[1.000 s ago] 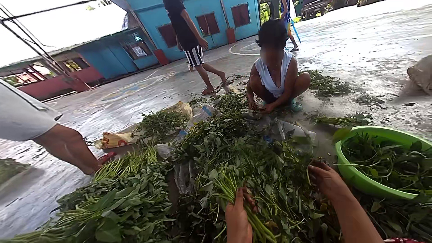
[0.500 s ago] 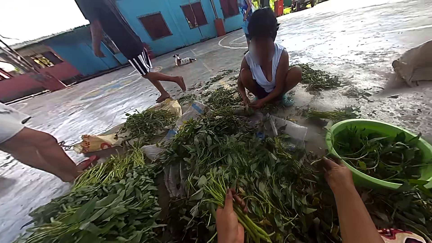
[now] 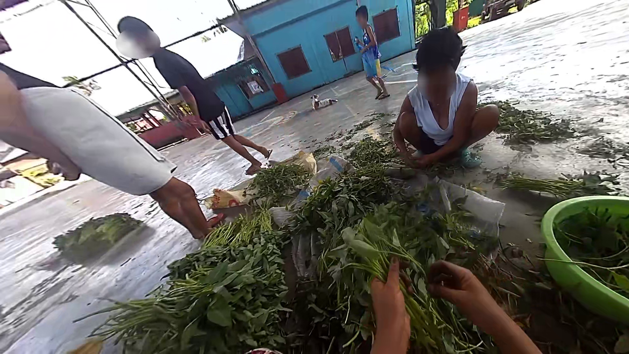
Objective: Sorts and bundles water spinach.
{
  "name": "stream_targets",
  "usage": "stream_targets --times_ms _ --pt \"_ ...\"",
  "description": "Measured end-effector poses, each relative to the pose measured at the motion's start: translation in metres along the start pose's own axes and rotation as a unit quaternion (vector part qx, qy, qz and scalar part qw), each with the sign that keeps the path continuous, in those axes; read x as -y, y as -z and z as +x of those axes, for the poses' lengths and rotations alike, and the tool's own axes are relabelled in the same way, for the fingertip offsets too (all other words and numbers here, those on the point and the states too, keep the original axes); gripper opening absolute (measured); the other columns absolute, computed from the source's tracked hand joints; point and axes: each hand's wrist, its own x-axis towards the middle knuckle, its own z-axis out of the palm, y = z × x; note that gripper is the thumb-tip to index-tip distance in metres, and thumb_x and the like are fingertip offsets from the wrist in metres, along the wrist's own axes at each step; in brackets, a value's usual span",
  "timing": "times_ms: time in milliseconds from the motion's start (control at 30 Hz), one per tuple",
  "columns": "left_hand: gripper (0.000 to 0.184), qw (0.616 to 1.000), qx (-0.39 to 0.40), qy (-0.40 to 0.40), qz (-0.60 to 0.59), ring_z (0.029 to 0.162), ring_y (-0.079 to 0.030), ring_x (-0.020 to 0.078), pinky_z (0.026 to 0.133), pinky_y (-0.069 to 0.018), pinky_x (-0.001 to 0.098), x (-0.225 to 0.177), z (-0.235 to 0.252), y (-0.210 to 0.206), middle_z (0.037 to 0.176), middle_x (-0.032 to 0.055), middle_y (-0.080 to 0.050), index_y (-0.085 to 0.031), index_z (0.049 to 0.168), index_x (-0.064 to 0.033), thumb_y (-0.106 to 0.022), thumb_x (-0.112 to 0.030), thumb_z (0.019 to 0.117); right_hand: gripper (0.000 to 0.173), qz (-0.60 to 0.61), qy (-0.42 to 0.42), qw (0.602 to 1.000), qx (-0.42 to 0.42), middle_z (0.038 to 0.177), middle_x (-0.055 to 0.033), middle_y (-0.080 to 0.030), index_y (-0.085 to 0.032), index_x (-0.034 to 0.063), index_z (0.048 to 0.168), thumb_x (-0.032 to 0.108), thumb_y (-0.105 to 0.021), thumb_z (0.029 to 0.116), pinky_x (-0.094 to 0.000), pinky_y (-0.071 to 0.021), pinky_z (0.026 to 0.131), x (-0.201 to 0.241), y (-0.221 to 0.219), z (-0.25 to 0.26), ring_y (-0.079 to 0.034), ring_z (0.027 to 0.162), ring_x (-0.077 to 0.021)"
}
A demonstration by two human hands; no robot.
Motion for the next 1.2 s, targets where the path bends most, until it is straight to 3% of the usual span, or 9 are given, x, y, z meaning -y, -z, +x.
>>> stream_targets --times_ms 433,567,667,733,800,900,1000,1100,1200 --pt "0.024 0.996 0.067 0.037 -0.037 0.057 -0.058 0.0131 0.051 -0.0523 0.0238 0.015 -0.008 0.024 0.084 0.0118 -0.063 -0.061 0.111 0.0036 -0.046 -0.015 0.1098 0.025 -0.093 -0.066 0.983 0.145 0.102 -0.0013 -0.07 -0.07 0.0082 0.114 0.012 -0.071 0.09 -0.0295 -0.0592 0.077 -0.001 0.005 -0.004 -0.068 0.087 -0.01" --pt "0.024 0.999 -0.016 0.029 0.001 0.054 -0.058 0.0141 0.049 -0.0505 0.0252 0.005 -0.005 0.024 0.081 0.0112 -0.065 -0.056 0.111 0.0021 -0.043 -0.017 0.1109 0.023 -0.179 -0.118 0.977 0.017 0.105 -0.0065 -0.071 -0.069 0.0053 0.115 0.01 -0.067 0.0919 -0.0383 -0.0595 0.079 -0.007 0.049 -0.007 -0.07 0.088 -0.0169" --pt "0.027 0.996 -0.078 0.028 -0.019 0.054 -0.058 0.0136 0.048 -0.0498 0.0251 -0.008 0.0 0.03 0.085 0.0097 -0.066 -0.059 0.113 0.0 -0.042 -0.021 0.1114 0.025 -0.382 -0.294 0.871 -0.092 0.114 -0.0202 -0.071 -0.072 0.0026 0.117 0.006 -0.069 0.093 -0.0587 -0.0505 0.096 -0.022 0.13 -0.032 -0.067 0.108 -0.0366" --pt "0.027 0.994 -0.1 0.025 -0.023 0.054 -0.058 0.0129 0.047 -0.0501 0.0245 -0.012 0.005 0.035 0.083 0.0082 -0.065 -0.059 0.11 -0.0009 -0.042 -0.022 0.1113 0.039 -0.444 -0.395 0.796 -0.111 0.133 -0.0278 -0.062 -0.069 0.0021 0.127 0.014 -0.075 0.0908 -0.0685 -0.0402 0.105 -0.028 0.152 -0.047 -0.055 0.128 -0.0471" --pt "0.026 0.993 -0.107 0.032 -0.023 0.053 -0.057 0.0121 0.047 -0.0499 0.0243 -0.009 0.007 0.037 0.081 0.007 -0.064 -0.059 0.109 -0.0013 -0.042 -0.022 0.1113 0.055 -0.443 -0.401 0.794 -0.112 0.149 -0.0328 -0.045 -0.059 -0.0021 0.139 0.016 -0.076 0.0897 -0.0757 -0.0316 0.108 -0.032 0.124 -0.035 -0.037 0.14 -0.0547" --pt "0.026 0.993 -0.103 0.059 -0.028 0.052 -0.056 0.0121 0.046 -0.0502 0.0242 0.0 0.007 0.033 0.076 0.0058 -0.061 -0.058 0.108 -0.002 -0.042 -0.023 0.1112 0.037 -0.414 -0.358 0.836 -0.034 0.134 -0.0259 -0.061 -0.067 0.0016 0.129 0.022 -0.063 0.0986 -0.0633 -0.0448 0.105 -0.081 0.055 0.0 -0.057 0.127 -0.0438" --pt "0.027 0.995 -0.072 0.063 -0.029 0.05 -0.056 0.012 0.046 -0.0503 0.0244 0.0 0.003 0.031 0.069 0.0046 -0.057 -0.058 0.107 -0.002 -0.04 -0.022 0.1116 0.044 -0.42 -0.434 0.797 -0.015 0.134 -0.0253 -0.063 -0.065 -0.0028 0.126 0.029 -0.066 0.0968 -0.0628 -0.0475 0.103 -0.117 0.008 0.005 -0.06 0.126 -0.0419" --pt "0.028 0.998 -0.043 0.047 -0.022 0.048 -0.053 0.0112 0.045 -0.0497 0.0242 -0.004 0.003 0.037 0.065 0.0037 -0.054 -0.057 0.107 -0.0009 -0.038 -0.021 0.112 0.035 -0.418 -0.403 0.812 -0.061 0.131 -0.0241 -0.064 -0.067 0.0012 0.126 0.016 -0.065 0.0943 -0.0613 -0.0489 0.102 -0.124 0.017 0.008 -0.061 0.124 -0.0409" --pt "0.026 0.997 -0.063 0.044 -0.011 0.048 -0.053 0.0113 0.046 -0.0497 0.0242 0.001 0.005 0.044 0.065 0.0032 -0.053 -0.057 0.107 -0.0011 -0.04 -0.02 0.1117 0.042 -0.392 -0.354 0.846 -0.068 0.129 -0.0246 -0.064 -0.06 0.001 0.134 0.02 -0.066 0.0966 -0.0595 -0.0471 0.105 -0.118 0.038 0.016 -0.061 0.124 -0.0406"
